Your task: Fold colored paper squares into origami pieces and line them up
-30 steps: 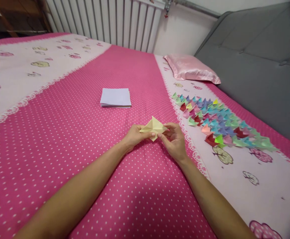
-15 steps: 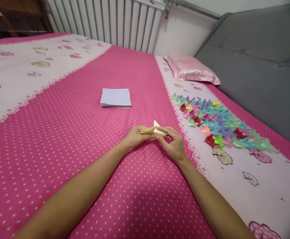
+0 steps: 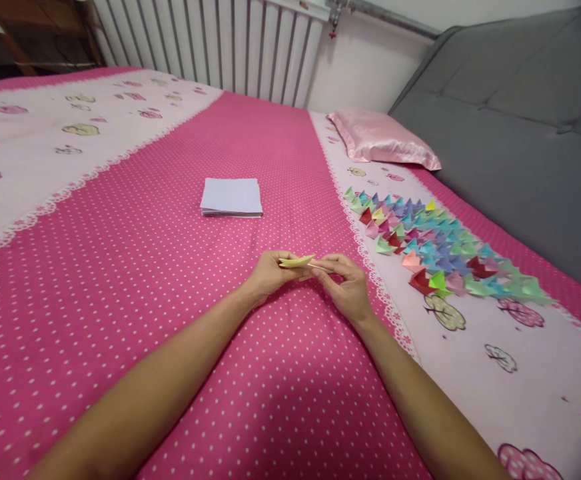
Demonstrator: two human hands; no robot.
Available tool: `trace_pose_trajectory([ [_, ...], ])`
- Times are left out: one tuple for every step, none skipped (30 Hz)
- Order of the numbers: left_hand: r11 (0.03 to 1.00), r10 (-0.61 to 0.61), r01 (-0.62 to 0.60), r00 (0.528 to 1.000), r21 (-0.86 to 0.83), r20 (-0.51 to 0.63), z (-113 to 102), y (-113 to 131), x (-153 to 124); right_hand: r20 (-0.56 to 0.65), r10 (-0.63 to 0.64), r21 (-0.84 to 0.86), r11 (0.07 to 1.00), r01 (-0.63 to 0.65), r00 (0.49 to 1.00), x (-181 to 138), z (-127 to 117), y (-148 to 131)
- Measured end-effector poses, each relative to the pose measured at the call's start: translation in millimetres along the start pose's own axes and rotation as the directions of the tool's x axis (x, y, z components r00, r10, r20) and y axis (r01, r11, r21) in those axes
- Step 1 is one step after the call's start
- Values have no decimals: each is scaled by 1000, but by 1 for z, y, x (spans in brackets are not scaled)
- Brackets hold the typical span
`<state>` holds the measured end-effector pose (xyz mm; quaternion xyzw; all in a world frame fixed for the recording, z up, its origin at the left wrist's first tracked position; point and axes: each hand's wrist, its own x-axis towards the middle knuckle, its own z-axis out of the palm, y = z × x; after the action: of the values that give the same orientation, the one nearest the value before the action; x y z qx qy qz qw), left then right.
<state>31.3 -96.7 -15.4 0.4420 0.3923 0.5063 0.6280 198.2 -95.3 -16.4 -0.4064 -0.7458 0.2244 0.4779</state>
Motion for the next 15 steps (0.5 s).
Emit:
trace_pose_trajectory([
  [1000,-4,4,1000,-15,1,0,0,0,-13,-3,-3,1000,3,1000,0,0,0],
  [1000,-2,2,1000,-25,3,0,-1,0,-22,-8,-1,1000,8,1000,0,0,0],
  [1000,6,-5,1000,-22,2,0,-1,0,-25,-14,5,1000,14,1000,1,0,0],
  [1000,17,-17,1000,-10,-5,0,-1,0,-20,-20,15,1000,20,1000,1,0,0],
  [999,31,-31,999,8,-11,0,-1,0,-13,-23,26,999,23,1000,1,0,0],
  [998,46,-46,999,30,-15,0,-1,1,-3,-22,35,999,22,1000,1,0,0],
  [996,67,-66,998,55,-17,-1,-1,1,9,-15,44,999,15,1000,0,0,1],
  [993,92,-91,996,81,-17,-1,-1,1,17,-4,51,999,3,1000,0,0,1],
  [987,119,-117,993,108,-11,-2,0,1,24,8,58,998,-9,1000,0,1,2],
  [980,146,-144,989,134,-3,-2,0,2,27,15,68,998,-16,1000,0,1,2],
  [973,169,-168,986,158,5,-2,1,1,29,17,79,997,-20,999,0,1,3],
  [967,186,-185,983,175,14,-2,1,1,25,18,93,996,-20,1000,-1,1,4],
  [965,187,-188,982,181,23,-2,2,1,18,19,108,994,-21,1000,-1,2,4],
  [969,173,-175,985,177,29,-2,3,0,11,28,123,992,-29,1000,-1,2,4],
  [974,151,-153,988,165,26,-1,4,0,2,43,136,990,-43,999,-1,2,3],
])
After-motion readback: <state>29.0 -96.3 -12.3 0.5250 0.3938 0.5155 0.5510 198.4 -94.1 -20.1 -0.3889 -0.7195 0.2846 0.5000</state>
